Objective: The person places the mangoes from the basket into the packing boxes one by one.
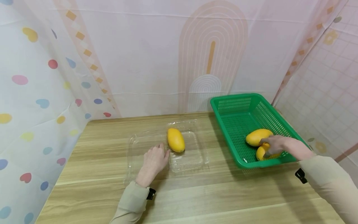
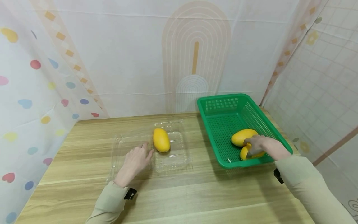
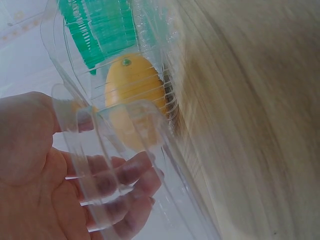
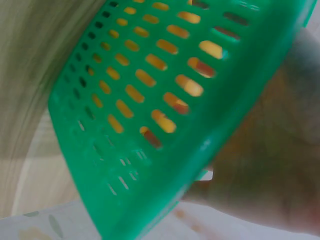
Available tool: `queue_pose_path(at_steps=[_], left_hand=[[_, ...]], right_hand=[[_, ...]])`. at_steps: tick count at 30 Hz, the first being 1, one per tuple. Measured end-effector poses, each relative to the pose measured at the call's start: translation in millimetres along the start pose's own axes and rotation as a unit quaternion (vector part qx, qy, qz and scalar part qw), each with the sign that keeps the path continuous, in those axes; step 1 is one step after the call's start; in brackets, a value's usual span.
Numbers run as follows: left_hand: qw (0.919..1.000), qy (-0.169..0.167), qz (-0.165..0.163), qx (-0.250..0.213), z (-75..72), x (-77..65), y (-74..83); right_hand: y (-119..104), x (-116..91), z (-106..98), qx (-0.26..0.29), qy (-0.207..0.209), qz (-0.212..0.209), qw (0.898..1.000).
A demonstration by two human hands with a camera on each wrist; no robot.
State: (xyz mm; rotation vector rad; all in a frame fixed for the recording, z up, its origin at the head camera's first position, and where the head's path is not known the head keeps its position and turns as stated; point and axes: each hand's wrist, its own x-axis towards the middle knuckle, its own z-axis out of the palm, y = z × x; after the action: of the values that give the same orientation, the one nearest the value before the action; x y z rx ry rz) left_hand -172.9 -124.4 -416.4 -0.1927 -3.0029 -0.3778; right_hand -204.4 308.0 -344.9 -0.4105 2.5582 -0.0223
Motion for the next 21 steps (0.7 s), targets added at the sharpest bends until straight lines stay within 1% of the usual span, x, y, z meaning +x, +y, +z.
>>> queue_pose_path(at_steps=[2, 6, 10, 14, 21], left_hand=[[1.0, 0.003, 0.001, 0.001, 0.2, -0.2, 0.2], [1.0, -0.001, -0.002, 0.0, -0.5, -0.7, 0.8], [1.0, -0.006, -0.004, -0.004, -1.3, -0.7, 1.1], [0.9999, -0.01, -0.007, -0.004, -1.2, -0.6, 1.0], [0.9999, -0.004, -0.007, -0.006, 0.1, -1.0, 0.7]], right_hand=[[2.3, 1.7, 2.4, 0.005, -0.013, 0.0, 1.0], [6.6, 6.4, 6.5, 0.014, -0.038, -0.014, 0.999], [10.1, 10.0, 10.8, 0.03, -0.047, -0.028, 0.998], [12.7, 13.6, 16.1, 0.04, -0.037, -0.036, 0.998], [16.7, 21.0, 24.6, 0.042, -0.002, -0.043, 0.998]])
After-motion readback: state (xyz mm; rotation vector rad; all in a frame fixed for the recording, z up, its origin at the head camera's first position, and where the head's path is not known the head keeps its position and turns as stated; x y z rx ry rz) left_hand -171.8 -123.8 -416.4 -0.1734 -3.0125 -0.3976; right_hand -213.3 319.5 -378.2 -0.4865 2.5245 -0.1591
